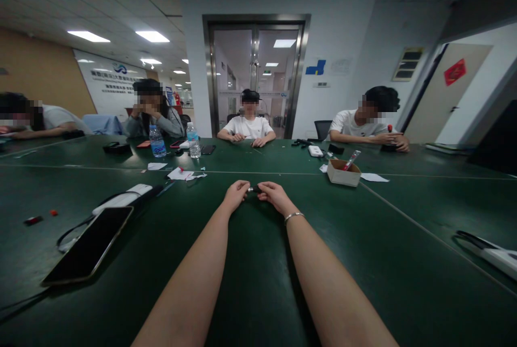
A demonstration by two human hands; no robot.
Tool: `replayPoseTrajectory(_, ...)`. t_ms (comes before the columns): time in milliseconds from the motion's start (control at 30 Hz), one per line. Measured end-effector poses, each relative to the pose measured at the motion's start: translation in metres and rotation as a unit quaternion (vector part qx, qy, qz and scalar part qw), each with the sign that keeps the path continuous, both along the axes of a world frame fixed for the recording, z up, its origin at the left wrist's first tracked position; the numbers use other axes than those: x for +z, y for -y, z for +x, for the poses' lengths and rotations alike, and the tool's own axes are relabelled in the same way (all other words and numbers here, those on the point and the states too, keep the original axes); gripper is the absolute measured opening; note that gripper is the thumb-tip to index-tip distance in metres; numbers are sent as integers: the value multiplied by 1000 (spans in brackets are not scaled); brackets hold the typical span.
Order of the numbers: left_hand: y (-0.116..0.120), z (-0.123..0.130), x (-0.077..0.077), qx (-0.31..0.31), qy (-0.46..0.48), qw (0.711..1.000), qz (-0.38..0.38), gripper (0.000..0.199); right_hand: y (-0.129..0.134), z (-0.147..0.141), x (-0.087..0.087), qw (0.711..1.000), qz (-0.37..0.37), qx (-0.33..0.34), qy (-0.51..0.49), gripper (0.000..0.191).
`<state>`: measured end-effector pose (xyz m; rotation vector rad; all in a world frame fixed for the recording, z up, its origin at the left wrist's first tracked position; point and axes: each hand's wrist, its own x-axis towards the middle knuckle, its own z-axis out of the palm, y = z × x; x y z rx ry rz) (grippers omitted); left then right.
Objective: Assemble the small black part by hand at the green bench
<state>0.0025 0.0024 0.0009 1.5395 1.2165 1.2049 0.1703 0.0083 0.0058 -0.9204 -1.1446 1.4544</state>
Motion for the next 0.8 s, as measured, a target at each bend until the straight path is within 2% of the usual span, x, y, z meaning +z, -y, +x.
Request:
replayPoseTrajectory(467,-1,0,-2,0,-1,1000,7,33,-1,-1,0,1000,0,-6,2,3)
replayPoseTrajectory(800,2,0,4,8,32,999,-10,26,0,0,-1,1000,1,-2,1,7)
